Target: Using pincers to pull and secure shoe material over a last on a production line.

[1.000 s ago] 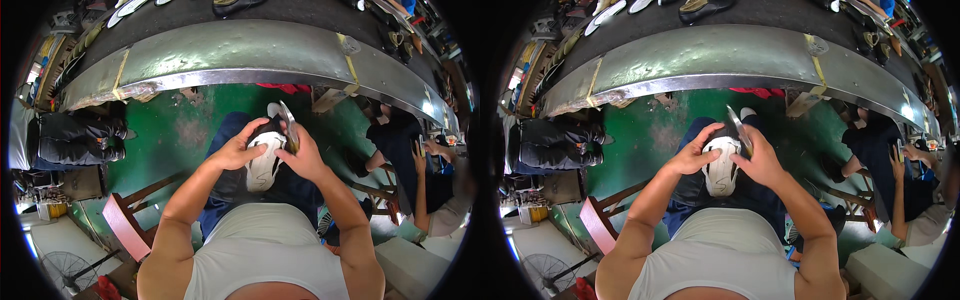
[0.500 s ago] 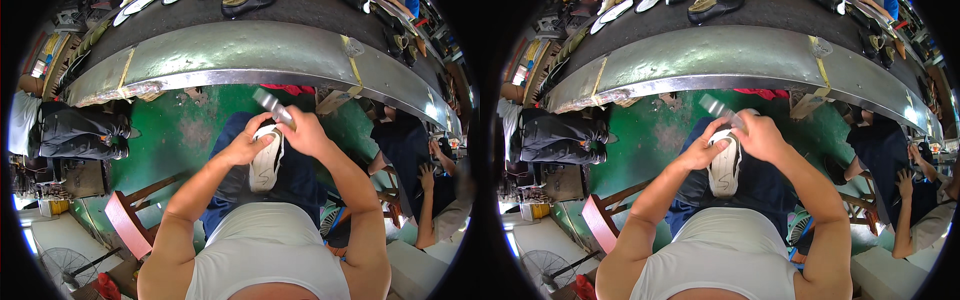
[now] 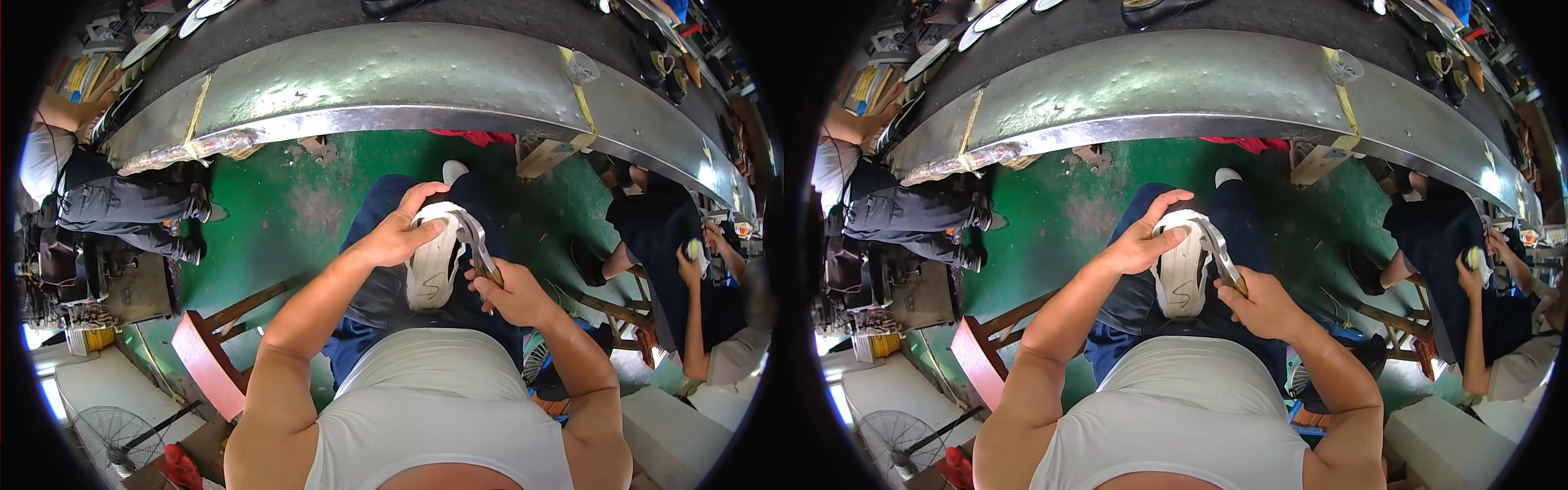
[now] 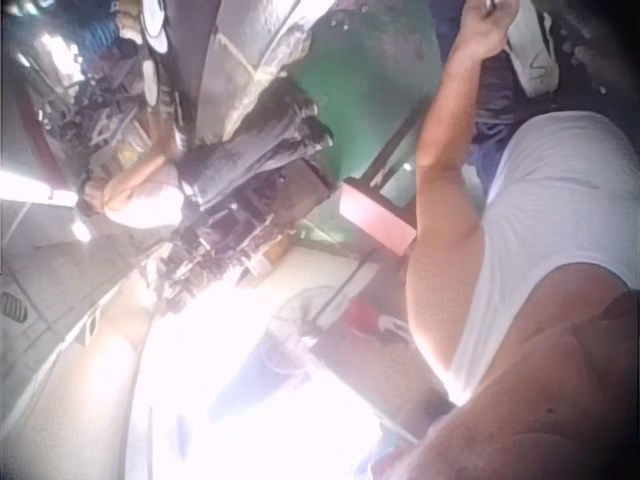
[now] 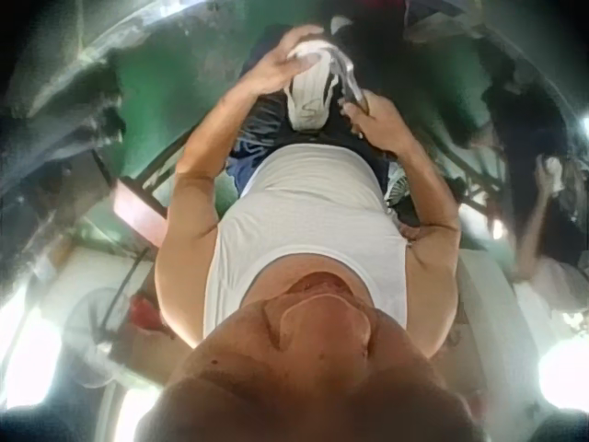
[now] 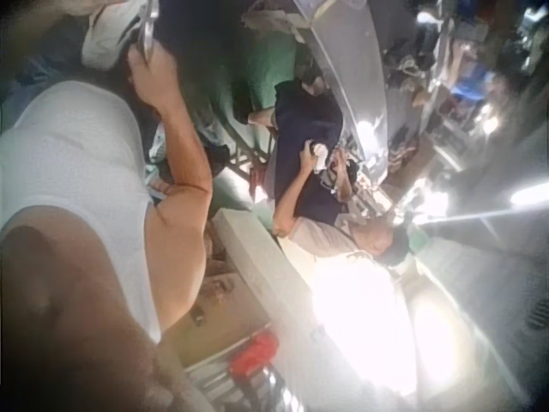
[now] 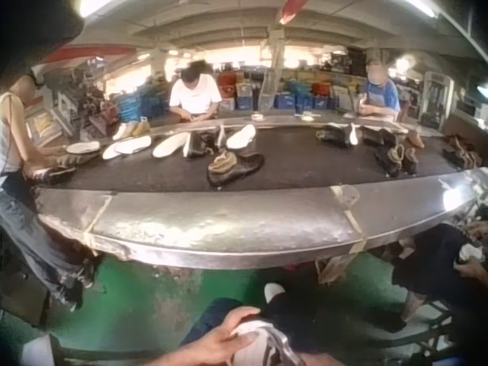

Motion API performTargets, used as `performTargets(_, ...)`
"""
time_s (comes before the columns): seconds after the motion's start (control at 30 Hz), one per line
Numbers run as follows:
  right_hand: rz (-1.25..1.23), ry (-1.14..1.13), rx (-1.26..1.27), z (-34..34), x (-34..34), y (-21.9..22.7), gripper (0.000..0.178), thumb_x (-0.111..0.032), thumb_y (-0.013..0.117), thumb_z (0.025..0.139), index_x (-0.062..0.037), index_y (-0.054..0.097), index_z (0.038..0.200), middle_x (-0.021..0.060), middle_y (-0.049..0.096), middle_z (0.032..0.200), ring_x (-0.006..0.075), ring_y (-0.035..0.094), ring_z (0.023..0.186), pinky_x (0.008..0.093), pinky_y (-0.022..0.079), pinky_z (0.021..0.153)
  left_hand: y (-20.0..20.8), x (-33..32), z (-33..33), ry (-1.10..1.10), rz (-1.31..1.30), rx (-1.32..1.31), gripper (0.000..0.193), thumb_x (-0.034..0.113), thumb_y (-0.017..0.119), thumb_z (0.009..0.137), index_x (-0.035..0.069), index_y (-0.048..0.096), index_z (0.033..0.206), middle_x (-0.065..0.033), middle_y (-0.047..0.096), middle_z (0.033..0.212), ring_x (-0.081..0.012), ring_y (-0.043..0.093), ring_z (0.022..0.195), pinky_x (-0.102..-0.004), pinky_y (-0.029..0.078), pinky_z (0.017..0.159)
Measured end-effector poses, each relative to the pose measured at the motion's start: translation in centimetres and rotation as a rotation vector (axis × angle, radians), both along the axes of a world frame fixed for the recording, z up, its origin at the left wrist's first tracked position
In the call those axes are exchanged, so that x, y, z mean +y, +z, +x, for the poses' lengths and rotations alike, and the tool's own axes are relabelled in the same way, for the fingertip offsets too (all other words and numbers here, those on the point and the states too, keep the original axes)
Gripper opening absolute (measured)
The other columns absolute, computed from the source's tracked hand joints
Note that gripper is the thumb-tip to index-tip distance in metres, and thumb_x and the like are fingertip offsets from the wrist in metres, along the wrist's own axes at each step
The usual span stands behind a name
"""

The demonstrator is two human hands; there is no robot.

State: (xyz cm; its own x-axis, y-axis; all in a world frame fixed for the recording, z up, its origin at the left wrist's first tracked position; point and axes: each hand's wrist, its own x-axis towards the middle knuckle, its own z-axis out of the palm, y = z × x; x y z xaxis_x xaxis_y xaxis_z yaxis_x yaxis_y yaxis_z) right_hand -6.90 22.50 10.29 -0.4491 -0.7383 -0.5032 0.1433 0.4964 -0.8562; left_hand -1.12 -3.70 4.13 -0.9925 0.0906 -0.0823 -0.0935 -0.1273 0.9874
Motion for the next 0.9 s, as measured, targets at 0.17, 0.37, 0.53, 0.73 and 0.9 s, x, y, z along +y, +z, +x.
performTargets(0.17, 0.073, 0.073, 0.05, -1.0, -1.0, 1.9, 0.027, -0.016, 0.056, 0.098, 0.0044, 0.055, 0.115, 0.0111, 0.066, 0.097, 0.0133, 0.064, 0.071, 0.027, 0.053, 0.059, 1.2, 0.0, 0.0, -0.046, -0.3, 0.113, 0.059, 0.016, 0.057, 0.1, 0.014, 0.027, 0.15, -0.0063, 0.049, 0.131, -0.0142, 0.048, 0.117, -0.0313, 0.039, 0.102)
performTargets(0.37, -0.447, -0.31, -0.955, -0.8, -3.2, 1.5, 0.02, -0.017, 0.052, 0.1, -0.0019, 0.057, 0.111, 0.0072, 0.063, 0.09, 0.0155, 0.064, 0.078, 0.0252, 0.044, 0.053, 1.6, -0.2, 0.0, 0.002, -0.397, 0.115, 0.06, 0.013, 0.058, 0.099, 0.014, 0.028, 0.15, -0.0083, 0.046, 0.134, -0.0164, 0.045, 0.121, -0.0314, 0.038, 0.104)
performTargets(0.53, -0.079, -0.046, -0.417, -1.7, -3.3, 0.3, 0.027, -0.017, 0.053, 0.1, 0.0039, 0.054, 0.117, 0.0138, 0.065, 0.111, 0.0205, 0.066, 0.096, 0.0322, 0.06, 0.065, 1.3, -1.1, 0.3, 0.044, -0.196, -0.096, 0.056, 0.027, 0.057, 0.101, 0.014, 0.032, 0.15, -0.0153, 0.046, 0.14, -0.025, 0.045, 0.129, -0.035, 0.036, 0.109)
performTargets(0.73, 0.006, 0.093, -0.25, -3.3, -4.5, 0.8, 0.023, -0.017, 0.054, 0.099, 0.0005, 0.055, 0.114, 0.0105, 0.067, 0.102, 0.0159, 0.066, 0.086, 0.0304, 0.056, 0.06, 0.7, -0.7, 0.5, 0.188, -0.146, -0.054, 0.045, 0.016, 0.058, 0.101, 0.012, 0.044, 0.143, -0.0064, 0.06, 0.122, -0.0146, 0.054, 0.112, -0.0299, 0.045, 0.099)
performTargets(0.9, -0.031, 0.156, 0.148, -2.7, -4.8, -3.7, 0.021, -0.02, 0.058, 0.098, 0.0003, 0.058, 0.101, 0.0117, 0.068, 0.082, 0.0214, 0.066, 0.068, 0.0375, 0.052, 0.06, -1.2, -0.9, 0.8, 0.279, -0.028, -0.03, 0.042, 0.013, 0.061, 0.099, 0.011, 0.048, 0.139, -0.0047, 0.061, 0.117, -0.0122, 0.055, 0.108, -0.0283, 0.045, 0.096)
